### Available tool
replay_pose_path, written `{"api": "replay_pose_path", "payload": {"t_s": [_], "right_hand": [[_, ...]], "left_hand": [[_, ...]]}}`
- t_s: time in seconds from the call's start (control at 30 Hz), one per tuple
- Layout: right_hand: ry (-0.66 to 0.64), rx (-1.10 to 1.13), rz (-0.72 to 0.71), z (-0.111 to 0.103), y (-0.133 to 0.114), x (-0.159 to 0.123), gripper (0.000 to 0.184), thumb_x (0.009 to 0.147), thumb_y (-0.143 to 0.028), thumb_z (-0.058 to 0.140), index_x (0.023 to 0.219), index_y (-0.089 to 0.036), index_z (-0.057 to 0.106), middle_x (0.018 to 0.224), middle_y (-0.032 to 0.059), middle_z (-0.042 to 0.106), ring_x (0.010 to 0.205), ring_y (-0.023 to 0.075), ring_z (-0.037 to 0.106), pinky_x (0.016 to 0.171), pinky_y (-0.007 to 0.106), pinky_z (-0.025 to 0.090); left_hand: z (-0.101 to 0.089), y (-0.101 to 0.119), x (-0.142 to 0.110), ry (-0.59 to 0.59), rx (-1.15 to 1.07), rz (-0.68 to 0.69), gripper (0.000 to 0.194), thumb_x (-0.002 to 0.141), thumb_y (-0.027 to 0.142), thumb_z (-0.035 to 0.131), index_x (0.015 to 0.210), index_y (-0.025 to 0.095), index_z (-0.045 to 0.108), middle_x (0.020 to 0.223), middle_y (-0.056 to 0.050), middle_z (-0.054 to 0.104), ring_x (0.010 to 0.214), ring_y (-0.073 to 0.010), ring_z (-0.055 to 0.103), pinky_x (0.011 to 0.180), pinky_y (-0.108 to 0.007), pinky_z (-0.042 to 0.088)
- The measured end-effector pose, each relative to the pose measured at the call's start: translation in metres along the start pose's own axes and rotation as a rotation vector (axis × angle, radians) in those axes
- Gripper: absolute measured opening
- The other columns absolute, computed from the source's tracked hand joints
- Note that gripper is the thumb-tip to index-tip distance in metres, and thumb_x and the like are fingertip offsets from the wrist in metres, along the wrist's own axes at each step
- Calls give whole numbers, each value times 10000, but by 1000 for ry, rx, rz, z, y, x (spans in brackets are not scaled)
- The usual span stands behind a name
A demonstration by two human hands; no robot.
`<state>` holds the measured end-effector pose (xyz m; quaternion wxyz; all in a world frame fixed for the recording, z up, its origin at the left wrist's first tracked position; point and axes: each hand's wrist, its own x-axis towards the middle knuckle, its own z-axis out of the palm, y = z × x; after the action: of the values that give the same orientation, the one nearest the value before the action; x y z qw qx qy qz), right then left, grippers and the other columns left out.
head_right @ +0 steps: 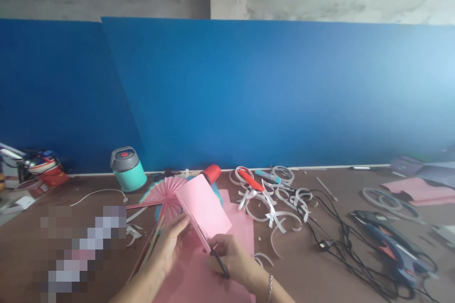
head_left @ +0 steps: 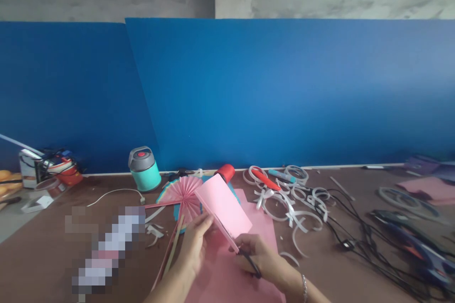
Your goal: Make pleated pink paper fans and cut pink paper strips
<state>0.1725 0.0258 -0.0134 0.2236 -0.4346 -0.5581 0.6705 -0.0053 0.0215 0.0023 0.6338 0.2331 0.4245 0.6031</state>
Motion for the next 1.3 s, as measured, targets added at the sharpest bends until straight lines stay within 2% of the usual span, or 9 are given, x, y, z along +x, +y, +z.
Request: {"api": "replay_pose_path", "payload": {"t_s": [0.27,0.6,0.87,1.1,1.3], "right_hand": [[42,-18,-9,7,-10,-7,276,624,-280,713,820,-123,599,484,-62,529,394,61,466,375,155,339],[33,-59,8,4,-6,-4,230,643,-232,664,838,-125,605,463,-58,537,372,63,469,366,154,348],[28,-40,-10,8,-12,-8,255,640,-313,708,792,-128,622,458,-64,496,385,63,458,366,155,353],[32,-67,1,8,-13,-8,270,634,-323,715,784,-123,614,452,-65,493,374,62,444,367,166,365],[36,-72,12,6,-9,-6,270,636,-309,705,817,-130,616,463,-66,507,371,70,461,361,162,326]], "left_hand": [[-9,-6,8,50,112,76,345,559,403,802,768,137,736,740,-76,729,733,-236,668,687,-327,498],[-8,-5,5,47,105,49,316,581,385,797,755,132,723,739,-81,724,706,-211,659,669,-303,487],[-6,-2,4,55,104,43,337,558,392,807,756,131,731,730,-76,726,699,-206,658,680,-303,487],[-6,-2,4,57,106,41,329,573,387,805,773,137,728,751,-69,725,715,-196,655,693,-295,486],[-4,0,3,48,119,36,337,561,393,807,770,138,736,737,-73,731,702,-210,663,698,-311,494]]}}
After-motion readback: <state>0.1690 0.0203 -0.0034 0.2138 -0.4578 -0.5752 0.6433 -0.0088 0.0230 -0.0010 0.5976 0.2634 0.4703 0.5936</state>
